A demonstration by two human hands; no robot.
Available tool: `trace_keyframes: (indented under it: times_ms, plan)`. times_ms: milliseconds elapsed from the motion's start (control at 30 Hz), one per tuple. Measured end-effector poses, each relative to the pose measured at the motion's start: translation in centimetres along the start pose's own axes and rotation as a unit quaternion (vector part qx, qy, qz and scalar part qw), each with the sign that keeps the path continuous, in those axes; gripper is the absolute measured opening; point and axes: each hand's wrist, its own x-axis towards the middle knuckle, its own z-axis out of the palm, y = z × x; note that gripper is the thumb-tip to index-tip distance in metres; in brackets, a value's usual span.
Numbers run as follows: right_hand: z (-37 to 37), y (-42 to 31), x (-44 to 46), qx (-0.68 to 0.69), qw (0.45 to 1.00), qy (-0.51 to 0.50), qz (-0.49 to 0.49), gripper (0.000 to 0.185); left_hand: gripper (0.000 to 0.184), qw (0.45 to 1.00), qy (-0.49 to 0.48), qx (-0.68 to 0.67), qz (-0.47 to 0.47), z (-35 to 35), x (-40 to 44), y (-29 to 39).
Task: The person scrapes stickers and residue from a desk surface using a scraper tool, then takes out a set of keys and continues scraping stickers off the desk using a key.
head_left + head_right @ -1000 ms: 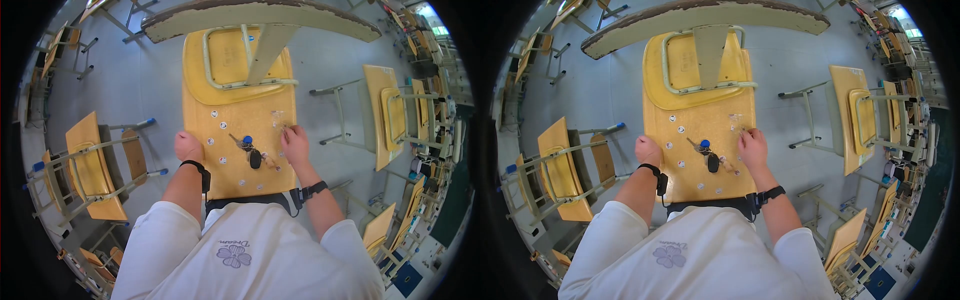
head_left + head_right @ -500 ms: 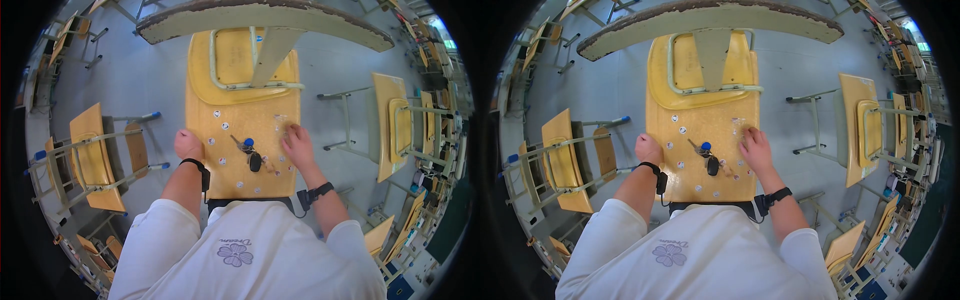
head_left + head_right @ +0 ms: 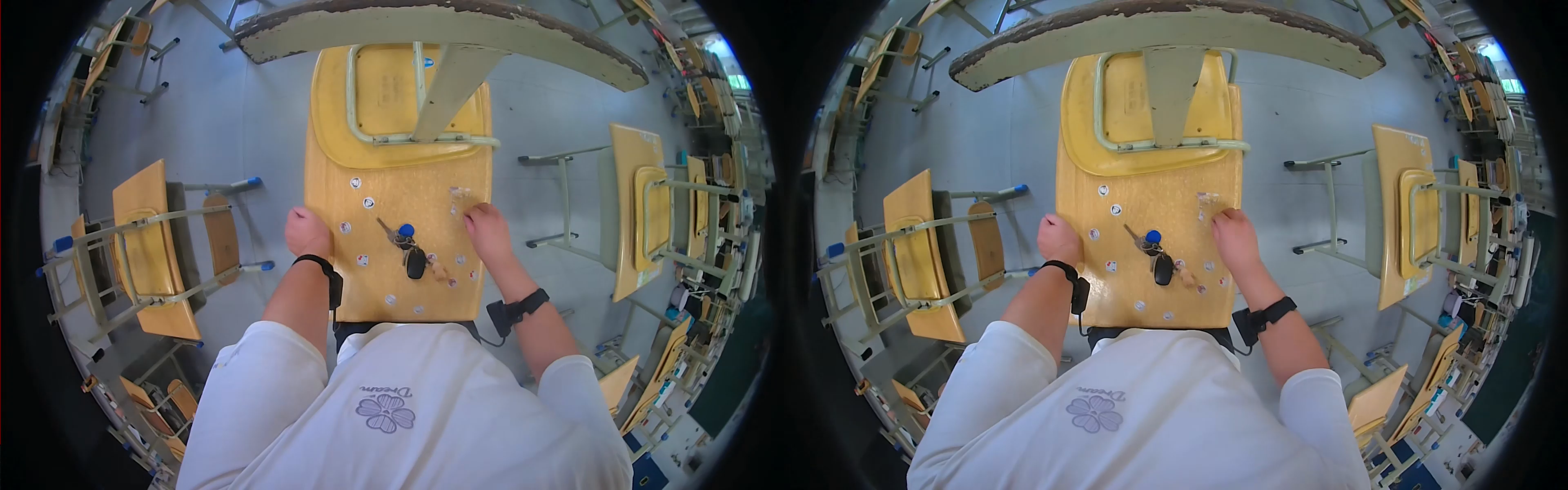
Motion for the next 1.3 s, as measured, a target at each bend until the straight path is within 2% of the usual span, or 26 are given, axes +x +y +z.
trace_keyframes:
  times_ms: [33, 100, 233, 300, 433, 500, 933, 1033, 1100, 1300]
  plan:
    - [-0.1, 0.1, 0.4, -0.001, 1.0, -0.001, -0.003, 0.008, 0.044, 1.0, -0.004, 0.001, -0.002, -0.1, 0.1, 0.1]
    - [-0.3, 0.4, 1.1, -0.017, 0.998, -0.067, 0.004, 0.009, 0.044, 1.0, -0.006, 0.001, -0.006, -0.2, 0.2, 0.2]
    - [-0.3, 0.8, 1.6, 0.008, 0.997, -0.077, -0.001, 0.009, 0.04, 1.0, 0.01, 0.007, 0.007, 0.0, 0.3, 0.0]
    - [-0.2, 0.8, 1.6, -0.001, 0.994, -0.084, 0.077, 0.009, 0.038, 1.0, 0.017, 0.004, 0.014, 0.0, 0.3, -0.2]
    - [-0.4, 0.4, 1.8, -0.014, 0.995, -0.064, 0.073, 0.011, 0.036, 1.0, 0.014, -0.012, 0.014, 0.2, 0.5, -0.2]
    - [-0.7, 0.0, 2.2, 0.051, 0.99, -0.038, 0.126, 0.011, 0.036, 1.0, 0.019, -0.013, 0.008, 0.1, 0.5, -0.2]
    - [-0.1, -0.7, 3.5, 0.074, 0.988, -0.001, 0.132, 0.016, 0.036, 1.0, 0.014, -0.014, 0.009, -0.1, 0.5, -0.1]
    - [0.1, -0.6, 3.3, 0.077, 0.99, 0.024, 0.118, 0.016, 0.036, 1.0, 0.014, -0.014, 0.005, -0.3, 0.4, -0.1]
    - [0.2, -0.3, 3.4, 0.043, 0.996, 0.032, 0.068, 0.014, 0.036, 1.0, 0.014, -0.017, 0.004, -0.2, 0.5, -0.1]
    - [0.1, -0.5, 4.1, 0.01, 0.999, 0.001, 0.048, 0.011, 0.037, 1.0, 0.021, -0.011, 0.018, 0.3, 0.6, -0.4]
